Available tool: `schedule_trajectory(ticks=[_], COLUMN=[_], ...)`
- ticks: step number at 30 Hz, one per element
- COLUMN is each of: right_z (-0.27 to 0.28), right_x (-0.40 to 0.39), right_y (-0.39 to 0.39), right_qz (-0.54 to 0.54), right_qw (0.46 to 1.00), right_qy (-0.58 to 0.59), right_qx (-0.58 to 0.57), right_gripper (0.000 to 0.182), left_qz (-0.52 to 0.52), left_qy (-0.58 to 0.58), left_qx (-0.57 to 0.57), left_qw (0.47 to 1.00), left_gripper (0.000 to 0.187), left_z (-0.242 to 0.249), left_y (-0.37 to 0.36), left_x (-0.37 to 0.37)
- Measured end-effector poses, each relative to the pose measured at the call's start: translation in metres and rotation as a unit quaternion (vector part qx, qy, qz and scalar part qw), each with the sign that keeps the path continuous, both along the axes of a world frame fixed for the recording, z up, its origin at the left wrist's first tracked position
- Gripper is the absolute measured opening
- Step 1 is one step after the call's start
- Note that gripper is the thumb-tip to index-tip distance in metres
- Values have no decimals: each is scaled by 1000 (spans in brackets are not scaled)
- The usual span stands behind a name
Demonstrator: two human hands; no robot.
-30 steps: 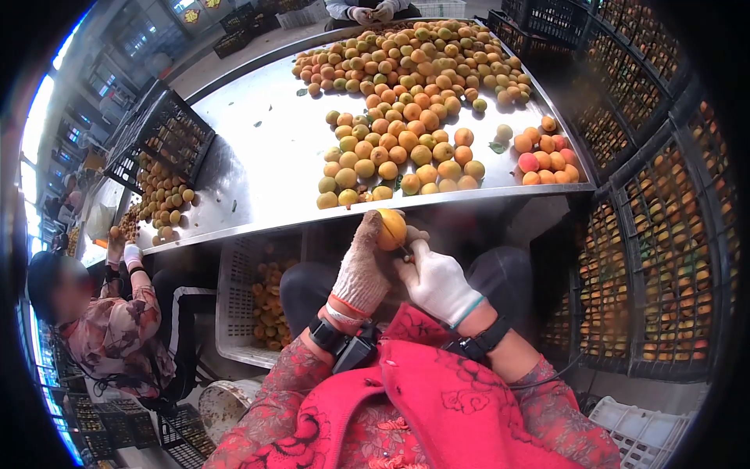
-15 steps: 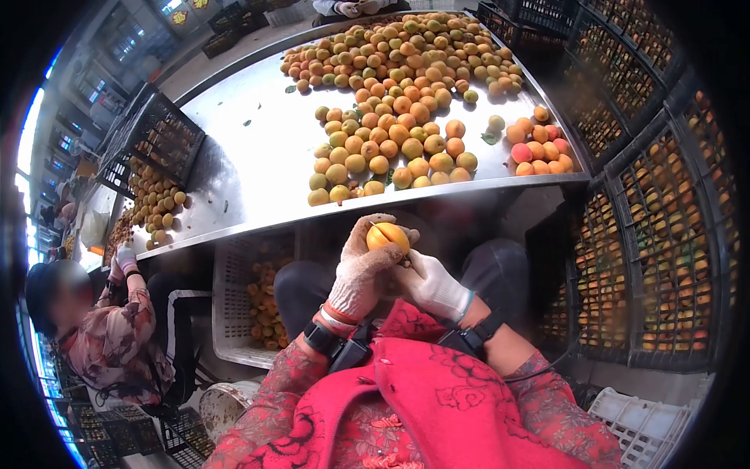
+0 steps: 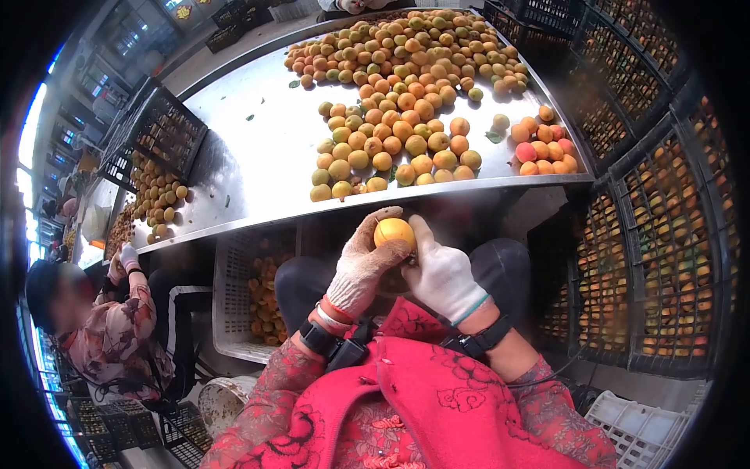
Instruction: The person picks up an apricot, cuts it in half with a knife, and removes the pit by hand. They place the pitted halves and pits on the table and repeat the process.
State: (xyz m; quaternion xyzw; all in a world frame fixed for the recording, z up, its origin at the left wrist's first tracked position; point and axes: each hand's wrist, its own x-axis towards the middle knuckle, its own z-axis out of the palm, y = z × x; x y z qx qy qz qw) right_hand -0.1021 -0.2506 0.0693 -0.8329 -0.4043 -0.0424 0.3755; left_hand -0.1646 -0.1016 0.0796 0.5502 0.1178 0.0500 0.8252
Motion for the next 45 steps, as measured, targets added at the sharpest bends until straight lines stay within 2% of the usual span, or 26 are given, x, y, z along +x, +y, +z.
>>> schedule_trajectory(ticks=[2,4,8,10,13,15,18,22,24,28,30,31,32,35,36,37,38,39,40,41,43,45], right_z=[1,0,3,5,9,5,-1,-9,-28,-10,0,2,-2,-3,-8,-15,-24,-28,-23,-12,-5,-2], right_x=[0,-1,-1,-2,-2,-1,-1,-3,4,11,14,20,19,17,14,12,12,10,6,3,0,2], right_y=[1,2,2,1,2,2,3,5,2,-2,-4,-9,-5,-3,1,4,10,12,18,20,26,29], right_qz=[-3,5,31,33,34,38,35,37,63,50,13,-12,-32,-19,-3,14,54,81,107,125,157,178], right_qw=[1000,995,984,966,956,950,937,925,906,857,840,823,824,856,893,925,968,978,984,987,987,984], right_qy=[-1,98,171,255,289,307,343,372,388,475,504,546,526,486,417,345,203,146,88,101,27,-17], right_qx=[9,19,36,30,38,51,56,72,155,195,201,158,208,174,167,160,139,125,112,33,5,-9], right_gripper=[58,58,57,60,58,58,58,56,52,49,51,52,53,53,53,53,52,52,53,55,65,69], left_qz=[-1,-2,-28,-38,-38,-42,-8,-1,7,-20,-4,-6,1,38,46,59,69,62,97,77,61,108], left_qy=[1,3,28,46,38,94,104,116,117,87,51,17,13,-20,-25,-32,-40,-55,-37,-35,-38,-34], left_qx=[19,38,58,56,77,99,39,64,16,-30,-229,-262,-262,-311,-311,-384,-454,-502,-503,-509,-517,-551], left_qw=[1000,999,998,997,996,990,994,991,993,996,972,965,965,950,949,921,887,861,858,856,853,827], left_gripper=[50,48,47,48,48,48,45,43,46,55,58,55,55,36,36,34,33,35,39,43,47,53], left_z=[4,4,2,1,1,6,-2,-12,-9,-9,-2,-9,-16,-31,-38,-48,-54,-60,-56,-52,-50,-55], left_y=[-1,-1,3,5,5,5,-1,-3,-5,-1,0,2,4,7,10,13,16,15,13,14,15,15], left_x=[0,0,0,1,2,3,5,7,5,-3,-7,-8,-10,-13,-14,-13,-12,-10,-12,-15,-18,-18])
